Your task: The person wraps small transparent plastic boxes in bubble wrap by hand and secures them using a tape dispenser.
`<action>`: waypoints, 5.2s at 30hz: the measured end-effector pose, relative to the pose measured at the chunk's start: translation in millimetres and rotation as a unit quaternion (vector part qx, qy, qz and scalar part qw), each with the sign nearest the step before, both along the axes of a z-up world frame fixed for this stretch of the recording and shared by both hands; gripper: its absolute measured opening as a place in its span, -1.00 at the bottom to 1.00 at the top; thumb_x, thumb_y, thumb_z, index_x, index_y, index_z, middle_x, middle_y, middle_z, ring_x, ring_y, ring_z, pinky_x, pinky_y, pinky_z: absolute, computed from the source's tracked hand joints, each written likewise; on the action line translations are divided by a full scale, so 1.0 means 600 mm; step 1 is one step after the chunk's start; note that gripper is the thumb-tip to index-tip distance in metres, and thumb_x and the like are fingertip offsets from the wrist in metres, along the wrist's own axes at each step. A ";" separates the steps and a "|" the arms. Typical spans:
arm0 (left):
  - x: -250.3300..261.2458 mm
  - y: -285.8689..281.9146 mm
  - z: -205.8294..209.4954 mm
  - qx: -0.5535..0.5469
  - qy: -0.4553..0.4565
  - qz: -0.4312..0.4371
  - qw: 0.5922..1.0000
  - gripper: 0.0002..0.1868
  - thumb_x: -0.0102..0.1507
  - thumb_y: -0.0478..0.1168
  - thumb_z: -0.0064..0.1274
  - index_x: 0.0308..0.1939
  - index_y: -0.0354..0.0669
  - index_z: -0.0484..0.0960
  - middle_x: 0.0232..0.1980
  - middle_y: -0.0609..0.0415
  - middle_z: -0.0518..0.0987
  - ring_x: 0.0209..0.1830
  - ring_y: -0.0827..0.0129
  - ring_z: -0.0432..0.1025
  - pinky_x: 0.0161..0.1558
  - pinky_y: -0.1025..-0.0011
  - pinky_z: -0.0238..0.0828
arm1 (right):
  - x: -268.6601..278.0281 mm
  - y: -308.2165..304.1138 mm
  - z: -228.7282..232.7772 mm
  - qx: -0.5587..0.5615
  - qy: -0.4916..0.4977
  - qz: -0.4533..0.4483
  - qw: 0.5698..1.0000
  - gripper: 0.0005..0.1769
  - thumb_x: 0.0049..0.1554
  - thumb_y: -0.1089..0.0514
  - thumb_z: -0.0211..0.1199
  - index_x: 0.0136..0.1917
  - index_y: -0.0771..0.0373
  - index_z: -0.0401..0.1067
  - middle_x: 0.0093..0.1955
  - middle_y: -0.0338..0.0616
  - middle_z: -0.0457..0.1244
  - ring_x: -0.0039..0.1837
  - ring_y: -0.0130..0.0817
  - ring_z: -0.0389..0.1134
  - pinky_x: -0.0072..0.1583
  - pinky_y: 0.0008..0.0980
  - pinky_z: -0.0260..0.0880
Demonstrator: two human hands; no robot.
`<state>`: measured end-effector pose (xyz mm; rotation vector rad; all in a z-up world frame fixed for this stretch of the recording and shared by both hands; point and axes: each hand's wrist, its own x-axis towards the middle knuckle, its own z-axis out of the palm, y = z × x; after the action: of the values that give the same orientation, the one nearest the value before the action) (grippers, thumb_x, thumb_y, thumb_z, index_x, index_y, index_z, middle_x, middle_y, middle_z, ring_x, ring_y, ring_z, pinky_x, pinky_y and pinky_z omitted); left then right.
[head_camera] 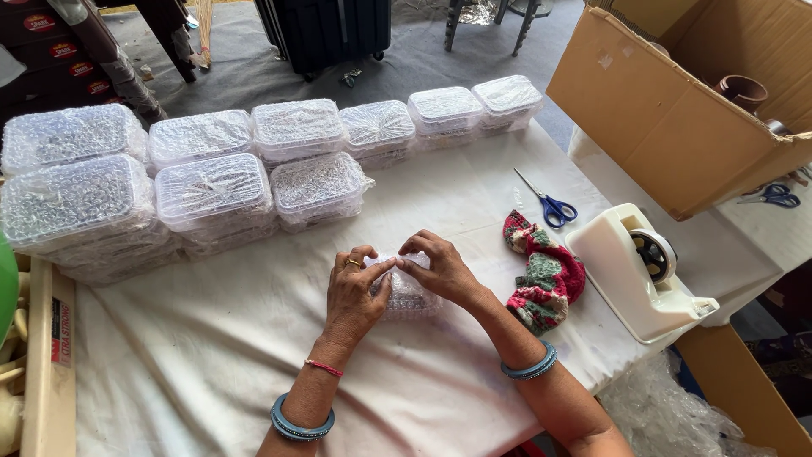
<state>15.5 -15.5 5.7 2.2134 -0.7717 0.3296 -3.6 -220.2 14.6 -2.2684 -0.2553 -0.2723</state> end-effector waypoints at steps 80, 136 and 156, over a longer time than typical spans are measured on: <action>-0.006 0.003 0.000 0.004 -0.074 -0.005 0.997 -0.70 0.18 -0.24 0.19 -0.01 0.06 0.78 0.18 0.31 0.67 0.08 0.24 0.37 0.25 0.26 0.32 | -0.393 -0.292 0.113 -0.017 -0.210 -0.493 0.844 -0.87 0.27 0.19 0.33 0.06 0.28 0.54 0.16 -0.17 0.32 0.08 -0.43 0.37 0.01 -0.45 0.43; -0.001 -0.001 -0.011 -0.005 -0.026 0.020 0.999 -0.74 0.20 -0.22 0.20 -0.02 0.05 0.76 0.16 0.33 0.67 0.12 0.26 0.34 0.21 0.31 0.27 | -0.518 -0.435 -0.032 0.349 -0.042 -0.492 0.797 -0.89 0.33 0.18 0.33 0.03 0.27 0.50 -0.10 -0.26 0.36 -0.11 -0.56 0.38 -0.12 -0.54 0.41; -0.002 -0.002 -0.013 -0.047 -0.042 0.022 0.998 -0.77 0.19 -0.22 0.20 -0.07 0.04 0.78 0.12 0.32 0.67 0.09 0.29 0.35 0.23 0.23 0.27 | -0.505 -0.431 -0.026 0.157 -0.144 -0.416 0.884 -0.82 0.44 0.22 0.28 0.05 0.42 0.46 -0.12 -0.25 0.34 -0.07 -0.57 0.31 0.05 -0.58 0.34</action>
<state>14.0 -16.7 -2.3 2.1411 -0.7391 0.4747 -306.5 -479.0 -1.1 -1.8809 0.6034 -1.0199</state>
